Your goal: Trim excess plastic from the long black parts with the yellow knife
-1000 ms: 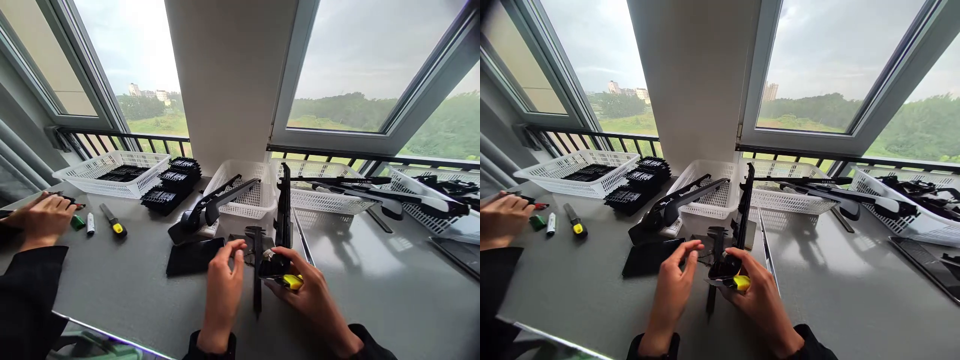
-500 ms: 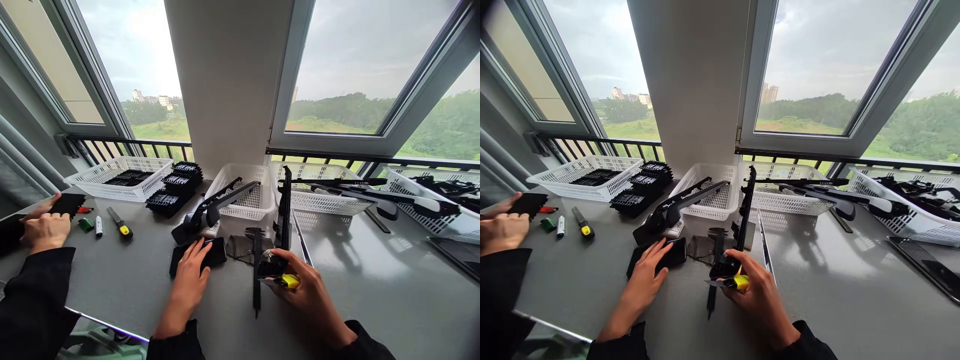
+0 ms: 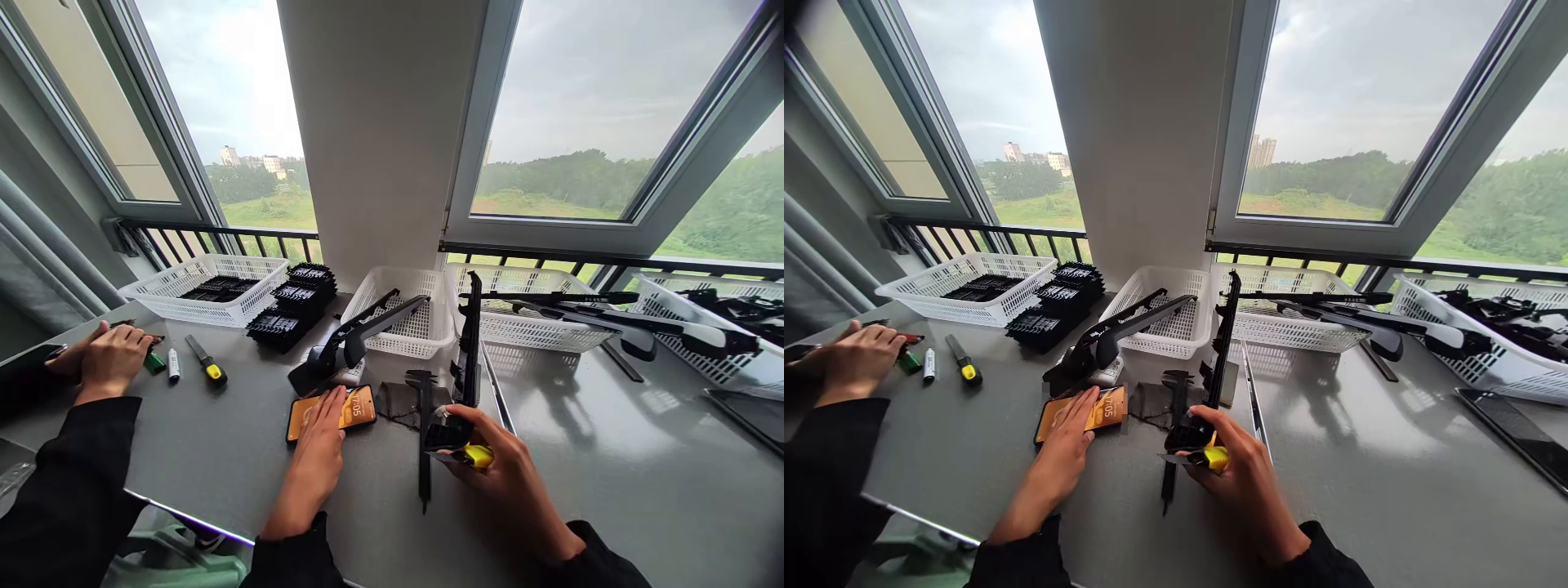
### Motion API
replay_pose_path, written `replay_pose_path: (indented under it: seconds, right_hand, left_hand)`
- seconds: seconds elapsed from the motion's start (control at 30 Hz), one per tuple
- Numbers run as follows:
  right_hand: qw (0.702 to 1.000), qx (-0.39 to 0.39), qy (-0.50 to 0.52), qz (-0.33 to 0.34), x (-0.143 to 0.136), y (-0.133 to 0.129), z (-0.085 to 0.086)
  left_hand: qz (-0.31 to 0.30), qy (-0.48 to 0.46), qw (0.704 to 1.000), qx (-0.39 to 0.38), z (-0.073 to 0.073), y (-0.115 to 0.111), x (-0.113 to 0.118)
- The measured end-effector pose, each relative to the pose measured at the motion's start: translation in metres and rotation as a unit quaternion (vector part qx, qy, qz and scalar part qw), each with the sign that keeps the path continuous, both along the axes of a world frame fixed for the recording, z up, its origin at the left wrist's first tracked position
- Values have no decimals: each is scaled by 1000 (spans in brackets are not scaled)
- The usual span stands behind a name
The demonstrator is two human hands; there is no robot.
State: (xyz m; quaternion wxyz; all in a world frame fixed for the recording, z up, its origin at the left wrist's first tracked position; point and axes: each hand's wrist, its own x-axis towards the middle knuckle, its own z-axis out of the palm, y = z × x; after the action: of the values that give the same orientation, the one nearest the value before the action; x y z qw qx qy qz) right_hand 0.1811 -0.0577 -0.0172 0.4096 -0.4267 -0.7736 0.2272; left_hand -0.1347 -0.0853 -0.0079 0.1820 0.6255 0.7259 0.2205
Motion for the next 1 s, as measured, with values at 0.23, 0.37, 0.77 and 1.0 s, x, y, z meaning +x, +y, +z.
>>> replay_pose_path:
  seconds: [0.23, 0.37, 0.77, 1.0]
  right_hand:
    - [1000, 7, 26, -4, -3, -5, 19]
    - [999, 29, 42, -1, -5, -9, 27]
    - [1000, 12, -9, 14, 1, -11, 31]
    - [999, -36, -21, -29, 3, -11, 32]
  left_hand:
    - [-127, -218, 968, 7, 43, -23, 62]
    - [-194, -485, 851, -56, 58, -21, 97]
    - [-135, -525, 833, -107, 47, -4, 116]
    - [-118, -529, 833, -111, 40, 2, 130]
